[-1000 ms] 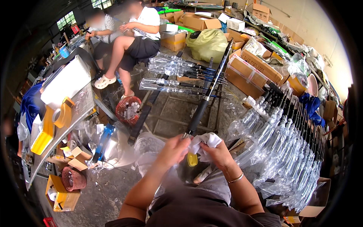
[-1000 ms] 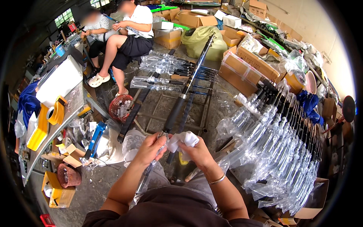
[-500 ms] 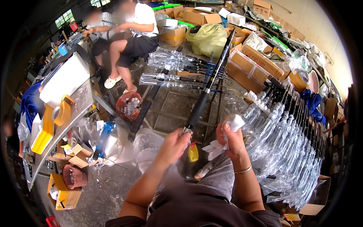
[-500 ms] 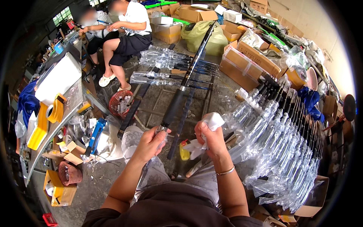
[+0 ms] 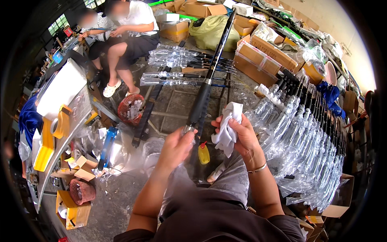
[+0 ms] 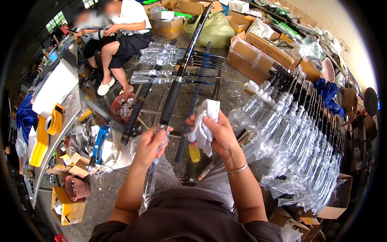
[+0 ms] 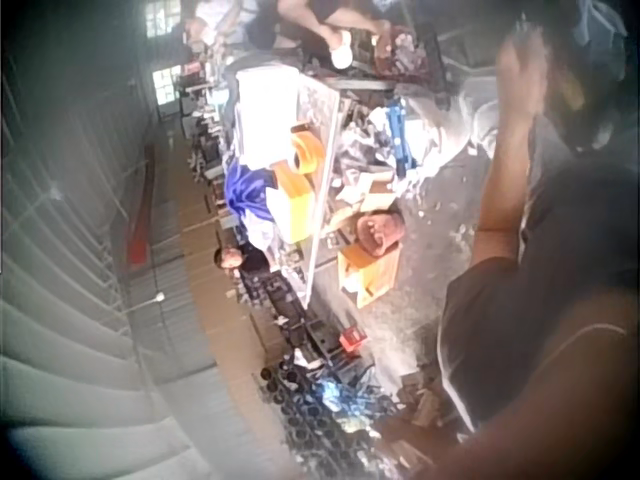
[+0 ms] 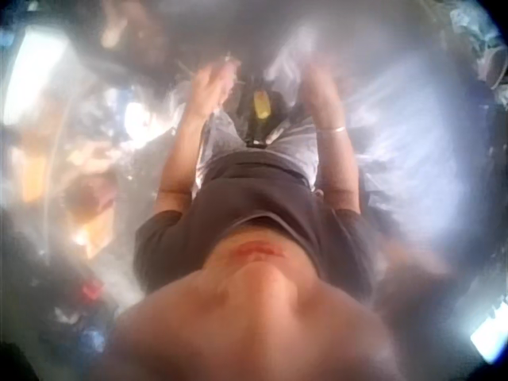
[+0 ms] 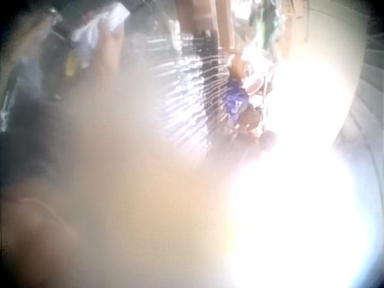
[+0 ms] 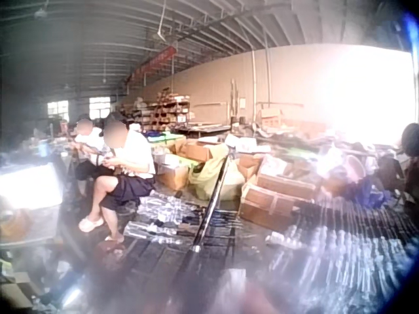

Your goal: The person wipes the handle and shaft of a fishing rod with a white cloth. They repeatedly pick up rods from a metal rack, clean them, and place them back. The workspace is cluttered with boxes and plastic-wrapped items.

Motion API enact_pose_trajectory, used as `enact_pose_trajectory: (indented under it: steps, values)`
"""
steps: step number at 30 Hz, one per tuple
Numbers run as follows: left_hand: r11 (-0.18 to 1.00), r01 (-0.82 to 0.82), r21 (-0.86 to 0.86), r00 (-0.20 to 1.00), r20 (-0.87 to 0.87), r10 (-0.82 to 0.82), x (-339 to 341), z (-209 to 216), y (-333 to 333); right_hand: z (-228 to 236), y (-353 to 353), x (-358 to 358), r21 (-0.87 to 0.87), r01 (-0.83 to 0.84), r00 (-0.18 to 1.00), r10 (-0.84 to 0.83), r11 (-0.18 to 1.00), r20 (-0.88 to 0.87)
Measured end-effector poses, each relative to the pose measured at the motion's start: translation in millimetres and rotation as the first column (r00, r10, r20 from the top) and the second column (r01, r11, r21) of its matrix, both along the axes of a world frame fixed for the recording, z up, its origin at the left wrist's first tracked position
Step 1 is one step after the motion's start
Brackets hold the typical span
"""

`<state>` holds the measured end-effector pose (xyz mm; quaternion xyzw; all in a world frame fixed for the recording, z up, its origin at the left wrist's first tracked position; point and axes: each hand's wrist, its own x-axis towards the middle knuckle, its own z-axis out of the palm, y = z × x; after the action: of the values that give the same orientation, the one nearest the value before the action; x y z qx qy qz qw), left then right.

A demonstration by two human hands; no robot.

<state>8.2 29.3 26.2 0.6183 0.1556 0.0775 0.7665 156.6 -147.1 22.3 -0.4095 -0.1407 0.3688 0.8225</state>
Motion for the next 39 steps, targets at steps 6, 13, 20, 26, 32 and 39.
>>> enact_pose_trajectory:
  steps: [6,13,20,26,32,39]
  values:
    - [0.987,-0.004,0.159,0.994,0.105,-0.012,24.9,8.3,-14.6,5.1,11.4,-2.9,-0.052,-0.009,1.0,0.011,0.999,0.021]
    - [0.999,-0.024,0.042,0.989,0.145,0.018,32.6,11.3,-9.6,33.1,13.1,-7.1,-0.28,0.221,0.904,-0.088,0.934,0.419]
    - [0.985,-0.035,0.166,0.993,0.115,0.016,40.4,7.7,-22.4,40.5,20.3,-11.3,-0.334,0.437,0.58,0.022,0.835,0.814]
    - [0.998,-0.051,-0.023,0.996,0.068,0.053,36.3,21.8,-8.7,42.9,3.1,13.9,-0.477,0.257,0.713,0.169,0.84,0.681]
    - [0.998,0.046,-0.048,0.997,0.058,-0.043,39.1,35.9,7.7,31.5,-15.2,18.0,-0.448,-0.317,0.548,0.547,0.836,0.633]
    - [1.0,0.001,0.0,1.0,-0.011,-0.001,43.4,19.0,1.5,5.1,-8.4,9.4,-0.028,-0.228,0.836,0.211,0.973,0.506]
